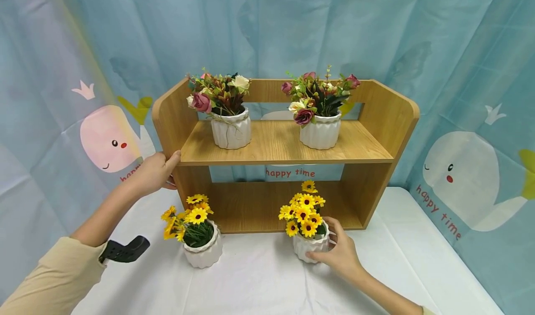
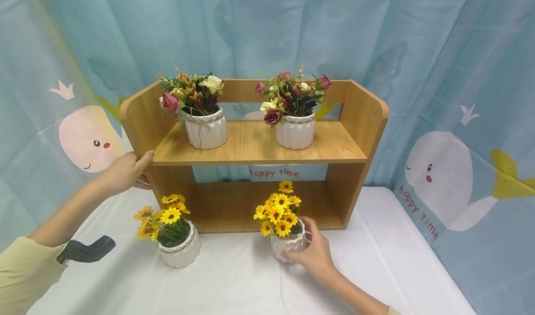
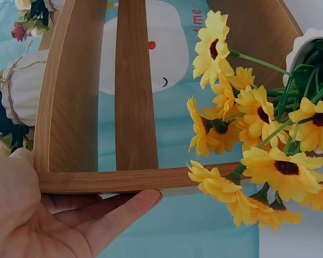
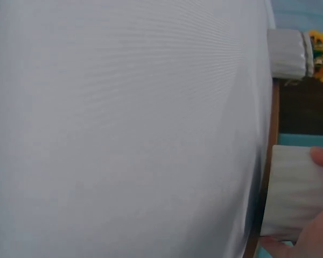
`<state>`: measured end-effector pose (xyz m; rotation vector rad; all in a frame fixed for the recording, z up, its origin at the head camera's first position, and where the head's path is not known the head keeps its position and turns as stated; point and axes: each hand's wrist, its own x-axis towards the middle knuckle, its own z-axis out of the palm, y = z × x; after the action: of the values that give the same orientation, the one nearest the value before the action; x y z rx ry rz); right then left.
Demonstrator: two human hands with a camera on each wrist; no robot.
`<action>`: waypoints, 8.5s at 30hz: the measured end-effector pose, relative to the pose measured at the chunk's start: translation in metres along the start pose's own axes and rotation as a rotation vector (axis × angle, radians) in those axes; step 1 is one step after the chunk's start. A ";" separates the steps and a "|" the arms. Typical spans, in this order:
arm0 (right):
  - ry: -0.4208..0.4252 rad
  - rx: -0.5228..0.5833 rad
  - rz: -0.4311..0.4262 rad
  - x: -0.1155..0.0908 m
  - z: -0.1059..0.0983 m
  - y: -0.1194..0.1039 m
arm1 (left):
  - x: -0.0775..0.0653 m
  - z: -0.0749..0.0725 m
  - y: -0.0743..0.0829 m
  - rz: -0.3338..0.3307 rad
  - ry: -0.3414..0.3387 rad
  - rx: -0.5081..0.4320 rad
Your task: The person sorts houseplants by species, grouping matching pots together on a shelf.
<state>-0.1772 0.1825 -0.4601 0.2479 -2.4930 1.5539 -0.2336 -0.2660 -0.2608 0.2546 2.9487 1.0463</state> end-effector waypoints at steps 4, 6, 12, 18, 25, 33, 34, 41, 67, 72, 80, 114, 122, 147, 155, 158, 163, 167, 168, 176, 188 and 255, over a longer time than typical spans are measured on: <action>-0.006 0.015 0.003 0.005 0.002 -0.005 | 0.000 0.000 0.000 -0.004 -0.002 0.001; -0.009 0.019 0.002 0.008 0.003 -0.007 | 0.000 0.000 0.000 -0.006 -0.004 0.000; -0.026 0.027 -0.017 0.018 0.014 -0.016 | 0.000 -0.001 0.001 -0.009 -0.005 -0.003; -0.025 0.013 -0.047 0.029 0.028 -0.025 | 0.000 -0.001 0.000 -0.004 -0.006 0.001; -0.034 0.004 -0.057 0.044 0.046 -0.035 | -0.001 -0.001 0.000 -0.002 -0.003 0.000; -0.030 -0.034 -0.099 0.057 0.063 -0.043 | 0.000 -0.001 -0.002 -0.007 -0.006 0.007; -0.031 -0.034 -0.104 0.059 0.066 -0.043 | 0.000 -0.001 -0.002 -0.006 -0.006 0.007; -0.041 -0.009 -0.140 0.070 0.082 -0.046 | -0.001 0.000 0.001 0.005 0.006 0.006; -0.020 0.076 -0.314 0.109 0.142 -0.049 | -0.001 -0.001 0.001 -0.028 -0.004 0.006; -0.007 0.076 -0.314 0.113 0.154 -0.050 | -0.001 -0.001 0.000 -0.024 -0.007 0.007; -0.009 0.111 -0.297 0.114 0.168 -0.047 | 0.000 0.001 0.002 -0.019 -0.010 -0.013; -0.046 0.164 -0.273 0.066 0.157 -0.049 | -0.003 0.000 0.002 -0.017 0.002 -0.003; -0.089 0.179 -0.237 0.046 0.156 -0.059 | -0.002 0.000 0.002 -0.004 0.005 0.009; -0.225 0.194 -0.223 0.017 0.193 -0.085 | -0.002 0.001 0.003 0.007 0.008 -0.016; -0.241 0.219 -0.247 0.014 0.206 -0.088 | -0.002 0.000 0.003 0.014 0.003 -0.016; -0.244 0.204 -0.256 0.013 0.210 -0.089 | -0.002 0.000 0.002 0.012 0.003 -0.010; -0.267 0.194 -0.217 0.012 0.217 -0.091 | -0.002 0.000 0.002 0.008 0.007 -0.006; -0.270 0.198 -0.199 0.012 0.222 -0.092 | -0.001 0.000 0.001 0.008 0.010 -0.005; -0.269 0.202 -0.197 0.012 0.223 -0.093 | -0.001 0.001 0.001 0.009 0.010 -0.007; -0.232 0.172 -0.119 0.007 0.236 -0.100 | -0.002 0.001 0.002 0.002 0.004 -0.009; -0.287 0.157 -0.167 0.012 0.228 -0.101 | -0.002 0.001 0.001 0.004 0.000 -0.008; -0.417 0.187 -0.143 0.000 0.133 -0.079 | 0.000 0.000 -0.002 0.019 0.012 0.006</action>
<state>-0.1684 0.0280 -0.4487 0.8388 -2.5432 1.8291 -0.2343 -0.2673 -0.2624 0.2775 2.9658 1.0453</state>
